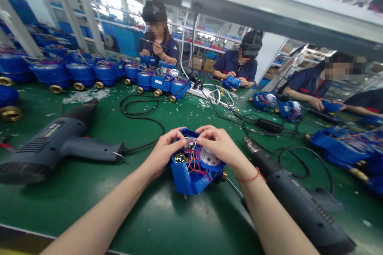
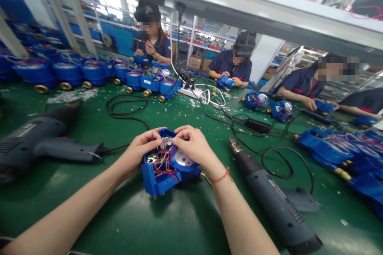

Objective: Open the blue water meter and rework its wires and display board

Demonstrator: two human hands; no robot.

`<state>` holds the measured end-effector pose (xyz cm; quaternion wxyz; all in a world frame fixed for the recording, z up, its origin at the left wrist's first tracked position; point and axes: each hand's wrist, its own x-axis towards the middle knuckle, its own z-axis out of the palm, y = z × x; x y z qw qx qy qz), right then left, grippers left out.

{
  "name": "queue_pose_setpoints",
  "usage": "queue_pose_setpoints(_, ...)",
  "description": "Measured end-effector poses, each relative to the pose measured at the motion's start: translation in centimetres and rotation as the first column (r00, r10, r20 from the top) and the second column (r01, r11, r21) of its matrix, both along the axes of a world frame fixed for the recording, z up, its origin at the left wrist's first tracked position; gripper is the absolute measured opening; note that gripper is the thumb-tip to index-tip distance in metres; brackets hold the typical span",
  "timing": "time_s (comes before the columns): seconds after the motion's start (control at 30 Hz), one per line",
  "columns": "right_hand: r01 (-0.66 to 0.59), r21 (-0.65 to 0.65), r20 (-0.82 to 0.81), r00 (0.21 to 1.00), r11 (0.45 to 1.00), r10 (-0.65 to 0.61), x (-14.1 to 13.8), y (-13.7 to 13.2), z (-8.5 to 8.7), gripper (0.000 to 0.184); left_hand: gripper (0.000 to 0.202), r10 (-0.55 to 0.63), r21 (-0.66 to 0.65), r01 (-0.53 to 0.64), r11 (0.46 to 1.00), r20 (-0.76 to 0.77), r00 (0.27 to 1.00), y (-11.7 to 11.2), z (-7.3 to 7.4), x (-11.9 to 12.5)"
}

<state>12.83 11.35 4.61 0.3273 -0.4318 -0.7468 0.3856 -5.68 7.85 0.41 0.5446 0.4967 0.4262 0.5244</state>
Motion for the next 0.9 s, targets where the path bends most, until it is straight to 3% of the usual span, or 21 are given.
queue_pose_setpoints(0.2, 0.038, 0.058, 0.017, 0.999, 0.998, -0.039, 3.7, -1.7, 0.2, 0.017, 0.017, -0.112, -0.011, 0.111, 0.994, -0.05, 0.992, -0.5, 0.1, 2.9)
queue_pose_setpoints(0.53, 0.063, 0.159, 0.012, 0.998, 0.985, -0.066, 4.8, -2.6, -0.3, 0.014, 0.015, -0.369, -0.1, 0.356, 0.929, -0.279, 0.886, 1.7, 2.7, 2.7)
queue_pose_setpoints(0.9, 0.07, 0.222, 0.041, 0.996, 0.973, -0.081, 4.2, -3.5, -0.1, 0.015, 0.016, -0.392, -0.043, 0.397, 0.917, -0.287, 0.874, 1.2, 1.8, 1.9)
